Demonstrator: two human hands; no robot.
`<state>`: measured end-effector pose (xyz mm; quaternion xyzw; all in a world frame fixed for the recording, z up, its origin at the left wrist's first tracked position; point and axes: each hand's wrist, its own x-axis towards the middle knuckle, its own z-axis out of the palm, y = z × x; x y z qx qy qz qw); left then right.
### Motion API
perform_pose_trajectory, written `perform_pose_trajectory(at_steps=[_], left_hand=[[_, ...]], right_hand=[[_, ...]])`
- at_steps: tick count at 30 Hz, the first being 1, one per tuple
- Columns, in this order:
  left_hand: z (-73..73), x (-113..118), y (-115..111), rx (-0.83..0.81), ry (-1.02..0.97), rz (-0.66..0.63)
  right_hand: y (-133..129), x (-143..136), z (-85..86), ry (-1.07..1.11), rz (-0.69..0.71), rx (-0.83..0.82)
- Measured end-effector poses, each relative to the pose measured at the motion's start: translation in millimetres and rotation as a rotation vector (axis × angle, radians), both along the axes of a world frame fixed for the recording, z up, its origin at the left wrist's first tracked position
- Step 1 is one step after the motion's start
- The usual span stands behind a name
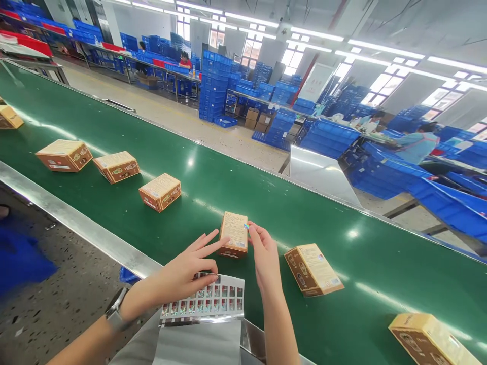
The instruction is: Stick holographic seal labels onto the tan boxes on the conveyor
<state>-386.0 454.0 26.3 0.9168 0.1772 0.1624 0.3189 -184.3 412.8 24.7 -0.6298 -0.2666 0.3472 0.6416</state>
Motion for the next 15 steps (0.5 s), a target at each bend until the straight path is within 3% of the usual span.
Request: perform_pose_trajectory(at_steps=[4,15], left_hand=[[-3.5,13,3,-0.018,-0.003,-0.046],[4.0,31,-5,-0.068,-0.056,-0.079]], right_hand=[[14,-2,-7.2,0.011,-0.024,-0.006],[4,12,-10.2,-0.152,-0.113,-0.088]])
